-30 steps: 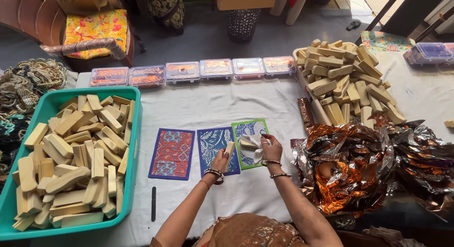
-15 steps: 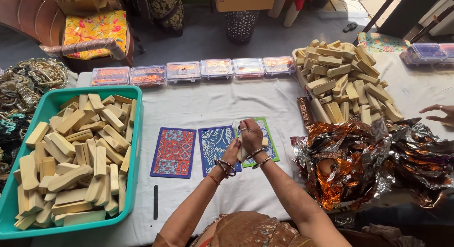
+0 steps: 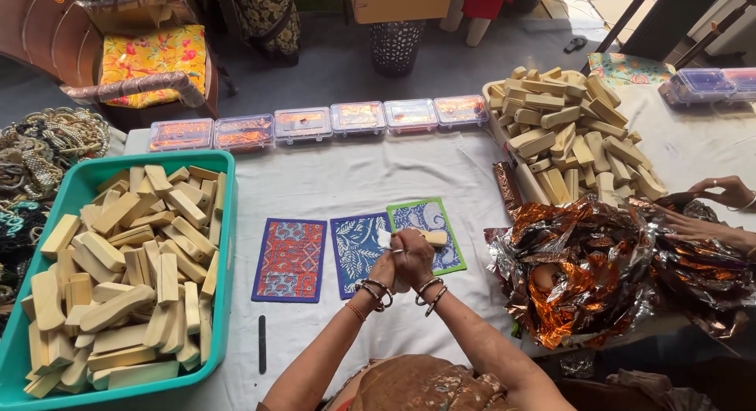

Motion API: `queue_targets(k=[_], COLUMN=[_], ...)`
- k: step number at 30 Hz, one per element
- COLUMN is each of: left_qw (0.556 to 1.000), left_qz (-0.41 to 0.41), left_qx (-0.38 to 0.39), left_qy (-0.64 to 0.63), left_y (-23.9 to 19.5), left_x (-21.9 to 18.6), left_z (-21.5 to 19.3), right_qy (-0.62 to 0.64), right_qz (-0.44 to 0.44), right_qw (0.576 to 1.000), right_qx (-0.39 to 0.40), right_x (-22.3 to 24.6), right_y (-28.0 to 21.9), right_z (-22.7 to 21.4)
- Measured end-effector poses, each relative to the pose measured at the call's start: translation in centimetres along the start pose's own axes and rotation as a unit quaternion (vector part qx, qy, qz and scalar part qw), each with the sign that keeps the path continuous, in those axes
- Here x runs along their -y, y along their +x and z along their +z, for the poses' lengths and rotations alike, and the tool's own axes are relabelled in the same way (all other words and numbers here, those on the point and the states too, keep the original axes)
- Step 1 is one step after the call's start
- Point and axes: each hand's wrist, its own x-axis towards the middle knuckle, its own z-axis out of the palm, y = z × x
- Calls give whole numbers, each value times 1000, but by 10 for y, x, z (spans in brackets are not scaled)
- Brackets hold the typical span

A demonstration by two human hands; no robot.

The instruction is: The person picks up small wooden blocks from a tray and wraps them individually in foil. They use a white cloth to wipe the blocks before wrapping and place the wrapped items on the table.

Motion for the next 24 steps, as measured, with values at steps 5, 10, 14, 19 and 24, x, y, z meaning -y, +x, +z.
queue_targets(k=[5, 10, 14, 19, 24], left_qw=[995, 992, 935, 970, 997], left_qz=[75, 37, -16, 38, -11], left_qx=[60, 50, -21, 53, 49], left_qy=[-14, -110, -353, -232, -53], left_y=[-7, 6, 34, 38, -38], left_x=[-3, -26, 3, 28, -62], left_z=[-3, -11, -22, -23, 10], right_qy=[138, 403, 179, 122, 293], right_qz=[305, 330, 18, -27, 328], right_qw=[942, 841, 983, 992, 898], right_qx=[-35, -145, -34, -11, 14], right_x=[-112, -59, 56, 34, -43], right_y=[15, 11, -8, 8, 42], right_z=[28, 23, 1, 8, 31])
